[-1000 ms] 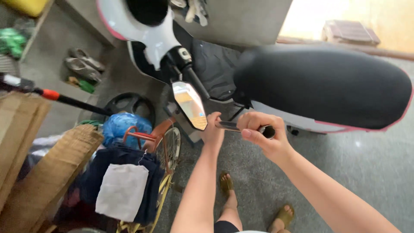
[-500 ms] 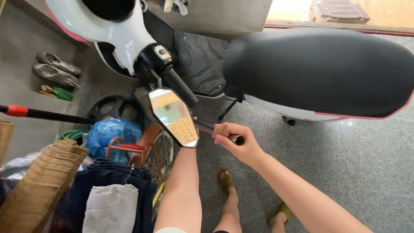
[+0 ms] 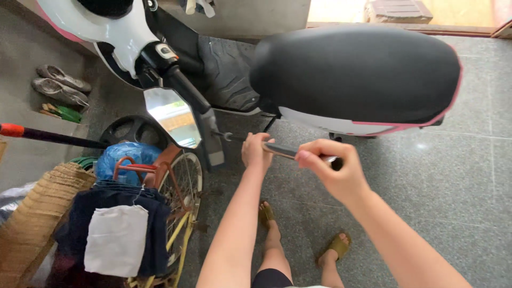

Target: The person mops a tiled floor using a flat mop, moving back and forth across the area. They navigate around stored items including a bicycle, scooter, and shoe rack while maintaining continuous contact with the floor.

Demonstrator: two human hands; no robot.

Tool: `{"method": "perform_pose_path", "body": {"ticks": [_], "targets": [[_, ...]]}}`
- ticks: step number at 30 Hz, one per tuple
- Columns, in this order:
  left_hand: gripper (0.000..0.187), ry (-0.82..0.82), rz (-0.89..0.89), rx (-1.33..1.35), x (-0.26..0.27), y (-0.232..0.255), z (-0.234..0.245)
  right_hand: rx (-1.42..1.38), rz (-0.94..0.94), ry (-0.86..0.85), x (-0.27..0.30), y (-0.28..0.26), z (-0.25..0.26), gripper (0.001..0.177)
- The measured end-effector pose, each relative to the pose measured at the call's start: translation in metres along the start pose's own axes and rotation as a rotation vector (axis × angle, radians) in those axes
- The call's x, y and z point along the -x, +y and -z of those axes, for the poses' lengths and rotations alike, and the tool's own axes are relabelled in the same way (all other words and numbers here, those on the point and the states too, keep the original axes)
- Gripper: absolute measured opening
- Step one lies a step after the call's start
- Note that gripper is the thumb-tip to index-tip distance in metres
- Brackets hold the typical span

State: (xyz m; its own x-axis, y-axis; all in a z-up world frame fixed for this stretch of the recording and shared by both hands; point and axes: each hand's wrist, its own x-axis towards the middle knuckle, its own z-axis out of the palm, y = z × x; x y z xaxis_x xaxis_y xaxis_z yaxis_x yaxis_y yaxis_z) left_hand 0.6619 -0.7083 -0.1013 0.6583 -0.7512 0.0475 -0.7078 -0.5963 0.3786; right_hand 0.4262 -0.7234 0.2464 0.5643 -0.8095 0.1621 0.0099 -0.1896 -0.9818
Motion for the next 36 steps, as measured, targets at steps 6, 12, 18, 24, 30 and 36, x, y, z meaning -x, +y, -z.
{"method": "perform_pose_path", "body": {"ticks": [6,12,18,24,30,36], "targets": [[0.023,-0.083,0.001,0.212,0.058,0.131,0.033,0.115,0.013,0.033,0.024,-0.057,0.086,0.030],[0.033,0.008,-0.026,0.354,0.125,0.206,0.075,0.055,0.037,-0.015,0.052,-0.078,0.139,0.032],[0.042,0.040,-0.028,0.240,0.142,0.205,0.062,-0.125,0.178,-0.147,0.060,-0.053,0.154,0.029],[0.032,0.041,0.030,0.300,0.145,0.200,0.094,-0.374,0.242,-0.319,0.035,-0.052,0.138,0.032],[0.007,-0.066,-0.012,0.309,0.113,0.180,0.099,-0.486,0.211,-0.389,-0.010,-0.052,0.131,0.033],[0.013,-0.250,0.048,0.304,0.111,0.213,0.095,-0.366,0.182,-0.379,-0.019,-0.077,0.159,0.031]]}}
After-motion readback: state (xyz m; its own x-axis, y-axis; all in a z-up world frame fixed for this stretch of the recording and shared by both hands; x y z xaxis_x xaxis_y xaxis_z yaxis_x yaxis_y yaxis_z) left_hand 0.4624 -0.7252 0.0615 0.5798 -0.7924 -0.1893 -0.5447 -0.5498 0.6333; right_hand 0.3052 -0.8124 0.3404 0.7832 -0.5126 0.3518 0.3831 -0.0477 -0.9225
